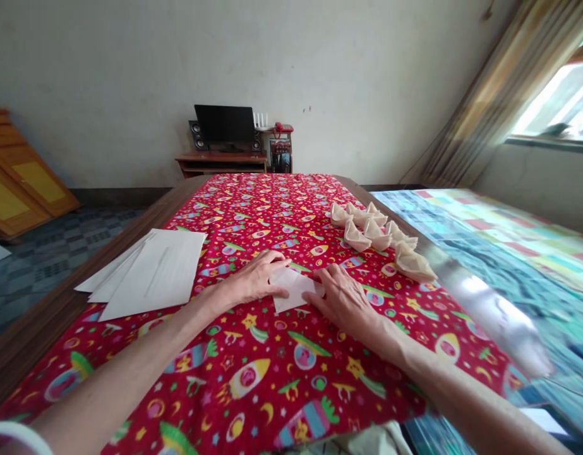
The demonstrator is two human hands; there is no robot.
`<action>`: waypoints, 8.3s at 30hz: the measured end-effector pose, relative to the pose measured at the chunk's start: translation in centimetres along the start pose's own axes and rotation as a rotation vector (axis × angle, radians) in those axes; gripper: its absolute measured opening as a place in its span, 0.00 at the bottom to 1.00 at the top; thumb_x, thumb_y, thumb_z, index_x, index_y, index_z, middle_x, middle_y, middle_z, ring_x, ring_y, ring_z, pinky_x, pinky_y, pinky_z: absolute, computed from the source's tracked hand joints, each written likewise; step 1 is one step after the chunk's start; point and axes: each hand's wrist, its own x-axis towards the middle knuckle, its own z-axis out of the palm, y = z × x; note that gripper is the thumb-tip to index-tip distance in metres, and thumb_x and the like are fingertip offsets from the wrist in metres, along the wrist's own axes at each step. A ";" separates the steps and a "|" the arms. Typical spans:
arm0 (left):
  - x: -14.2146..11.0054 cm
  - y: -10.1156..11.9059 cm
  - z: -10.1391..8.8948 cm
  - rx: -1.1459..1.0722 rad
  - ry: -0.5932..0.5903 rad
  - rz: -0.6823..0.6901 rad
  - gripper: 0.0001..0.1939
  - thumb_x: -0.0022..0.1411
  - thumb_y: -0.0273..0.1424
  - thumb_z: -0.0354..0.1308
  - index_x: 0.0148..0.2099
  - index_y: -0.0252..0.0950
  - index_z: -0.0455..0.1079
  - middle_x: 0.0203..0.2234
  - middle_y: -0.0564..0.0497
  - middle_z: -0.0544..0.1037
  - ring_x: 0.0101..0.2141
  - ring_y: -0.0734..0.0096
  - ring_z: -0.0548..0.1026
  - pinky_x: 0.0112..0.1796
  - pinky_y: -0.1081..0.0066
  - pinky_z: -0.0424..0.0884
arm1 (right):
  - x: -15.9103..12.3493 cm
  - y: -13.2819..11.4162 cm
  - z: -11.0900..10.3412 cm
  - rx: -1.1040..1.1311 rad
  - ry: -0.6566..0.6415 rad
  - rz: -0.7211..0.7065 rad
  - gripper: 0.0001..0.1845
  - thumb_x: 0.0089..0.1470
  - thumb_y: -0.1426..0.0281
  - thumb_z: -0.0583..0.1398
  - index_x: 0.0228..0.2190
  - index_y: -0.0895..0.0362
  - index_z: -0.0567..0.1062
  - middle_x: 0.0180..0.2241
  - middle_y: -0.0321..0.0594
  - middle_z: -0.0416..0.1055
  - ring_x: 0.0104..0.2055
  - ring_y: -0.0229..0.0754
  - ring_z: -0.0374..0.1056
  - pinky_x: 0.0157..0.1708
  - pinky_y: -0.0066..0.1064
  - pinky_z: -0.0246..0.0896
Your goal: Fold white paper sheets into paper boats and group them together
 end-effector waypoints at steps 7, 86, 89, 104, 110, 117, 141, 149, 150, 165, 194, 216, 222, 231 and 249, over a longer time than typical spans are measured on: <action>0.6 0.9 -1.0 -0.023 -0.047 -0.076 0.30 0.46 0.42 0.68 0.52 0.42 0.69 0.42 0.50 0.67 0.45 0.62 0.68 0.48 0.64 0.65 | -0.5 0.6 0.7 0.209 0.064 -0.020 0.08 0.54 0.66 0.60 0.34 0.56 0.67 0.34 0.41 0.66 0.37 0.42 0.64 0.34 0.29 0.58; -1.5 1.8 1.7 0.051 0.242 -0.157 0.24 0.55 0.40 0.62 0.51 0.36 0.66 0.44 0.46 0.67 0.48 0.59 0.66 0.50 0.60 0.65 | 3.5 3.0 2.2 -0.011 0.040 -0.165 0.16 0.60 0.69 0.53 0.22 0.57 0.72 0.23 0.38 0.70 0.25 0.36 0.62 0.25 0.27 0.48; -1.5 1.8 1.7 0.040 0.260 -0.150 0.23 0.54 0.39 0.63 0.50 0.37 0.66 0.45 0.46 0.67 0.49 0.58 0.65 0.52 0.59 0.64 | 3.3 2.8 1.5 -0.082 0.014 -0.276 0.11 0.60 0.72 0.53 0.34 0.57 0.76 0.32 0.42 0.74 0.33 0.40 0.67 0.32 0.29 0.55; -0.6 1.5 1.6 -0.015 0.277 -0.208 0.24 0.44 0.34 0.70 0.43 0.37 0.65 0.41 0.49 0.68 0.45 0.58 0.67 0.47 0.59 0.66 | 4.6 2.1 2.3 0.481 -0.066 0.055 0.13 0.46 0.65 0.64 0.36 0.54 0.76 0.30 0.35 0.75 0.30 0.38 0.68 0.28 0.26 0.57; -0.3 1.3 1.4 -0.037 0.258 -0.194 0.26 0.42 0.31 0.71 0.44 0.36 0.68 0.43 0.47 0.67 0.47 0.57 0.67 0.48 0.59 0.66 | 4.9 1.8 2.4 0.533 -0.090 0.022 0.03 0.47 0.70 0.62 0.28 0.55 0.75 0.24 0.32 0.72 0.26 0.35 0.66 0.25 0.24 0.52; -0.1 1.1 1.1 -0.076 0.227 -0.181 0.15 0.47 0.31 0.68 0.39 0.36 0.70 0.33 0.52 0.74 0.36 0.66 0.72 0.39 0.68 0.68 | 4.2 1.9 2.8 0.489 0.022 -0.150 0.01 0.50 0.74 0.61 0.29 0.57 0.73 0.27 0.35 0.71 0.29 0.35 0.64 0.29 0.25 0.53; -4.7 3.3 -1.9 0.504 0.010 0.073 0.13 0.63 0.21 0.49 0.48 0.35 0.69 0.44 0.47 0.73 0.45 0.64 0.69 0.45 0.62 0.64 | 1.9 2.9 0.6 0.061 -0.035 -0.657 0.12 0.62 0.75 0.49 0.38 0.60 0.72 0.39 0.46 0.70 0.42 0.43 0.63 0.41 0.33 0.60; -5.6 5.1 -0.9 0.448 0.109 -0.011 0.19 0.68 0.34 0.45 0.57 0.32 0.63 0.56 0.45 0.67 0.59 0.60 0.60 0.60 0.56 0.52 | 1.0 2.4 0.3 0.101 -0.010 -0.622 0.14 0.62 0.75 0.47 0.38 0.60 0.72 0.40 0.48 0.72 0.43 0.43 0.66 0.45 0.35 0.63; -5.3 5.6 -0.6 0.417 0.095 0.005 0.21 0.68 0.35 0.44 0.59 0.32 0.61 0.58 0.45 0.65 0.60 0.61 0.58 0.60 0.57 0.52 | 1.0 2.2 0.2 0.101 -0.017 -0.617 0.13 0.62 0.75 0.48 0.37 0.60 0.72 0.39 0.47 0.72 0.43 0.43 0.66 0.44 0.34 0.63; -5.0 6.9 1.0 0.326 -0.068 0.059 0.27 0.70 0.38 0.40 0.66 0.33 0.47 0.64 0.42 0.52 0.63 0.62 0.49 0.61 0.60 0.51 | 0.1 0.5 0.3 0.123 0.041 -0.522 0.18 0.63 0.67 0.50 0.50 0.63 0.68 0.51 0.50 0.69 0.53 0.46 0.64 0.53 0.39 0.59; -1.7 0.1 -0.7 0.198 0.132 -0.164 0.25 0.58 0.42 0.58 0.53 0.33 0.67 0.41 0.44 0.73 0.43 0.61 0.72 0.43 0.66 0.70 | 0.6 1.1 0.3 0.161 0.082 -0.338 0.14 0.62 0.68 0.52 0.30 0.58 0.75 0.30 0.42 0.75 0.36 0.40 0.69 0.41 0.33 0.60; -1.1 3.8 -2.5 0.025 0.510 -0.135 0.20 0.56 0.22 0.57 0.51 0.40 0.68 0.37 0.52 0.78 0.38 0.68 0.74 0.43 0.69 0.69 | 4.8 2.2 -0.2 0.462 0.221 -0.166 0.05 0.53 0.71 0.59 0.26 0.57 0.72 0.26 0.35 0.70 0.28 0.36 0.64 0.29 0.26 0.57; -2.2 4.4 -2.3 0.406 0.414 -0.030 0.15 0.60 0.19 0.49 0.47 0.36 0.69 0.34 0.49 0.75 0.38 0.62 0.70 0.40 0.64 0.65 | 3.7 2.0 -0.3 0.086 0.318 -0.458 0.10 0.61 0.73 0.52 0.31 0.56 0.72 0.34 0.41 0.72 0.38 0.40 0.64 0.34 0.29 0.56; -4.7 5.5 -1.1 0.436 0.119 -0.055 0.09 0.63 0.22 0.50 0.41 0.36 0.70 0.35 0.50 0.75 0.37 0.63 0.70 0.40 0.62 0.63 | 2.0 2.5 0.5 -0.004 0.082 -0.569 0.11 0.62 0.73 0.51 0.34 0.59 0.73 0.35 0.43 0.71 0.38 0.41 0.62 0.32 0.30 0.56; -4.5 2.0 0.3 0.063 0.296 -0.319 0.13 0.66 0.33 0.50 0.30 0.33 0.69 0.31 0.50 0.70 0.30 0.71 0.71 0.33 0.72 0.66 | 3.1 3.2 1.7 0.289 -0.078 0.046 0.14 0.57 0.62 0.56 0.25 0.56 0.75 0.24 0.37 0.72 0.25 0.36 0.65 0.26 0.26 0.51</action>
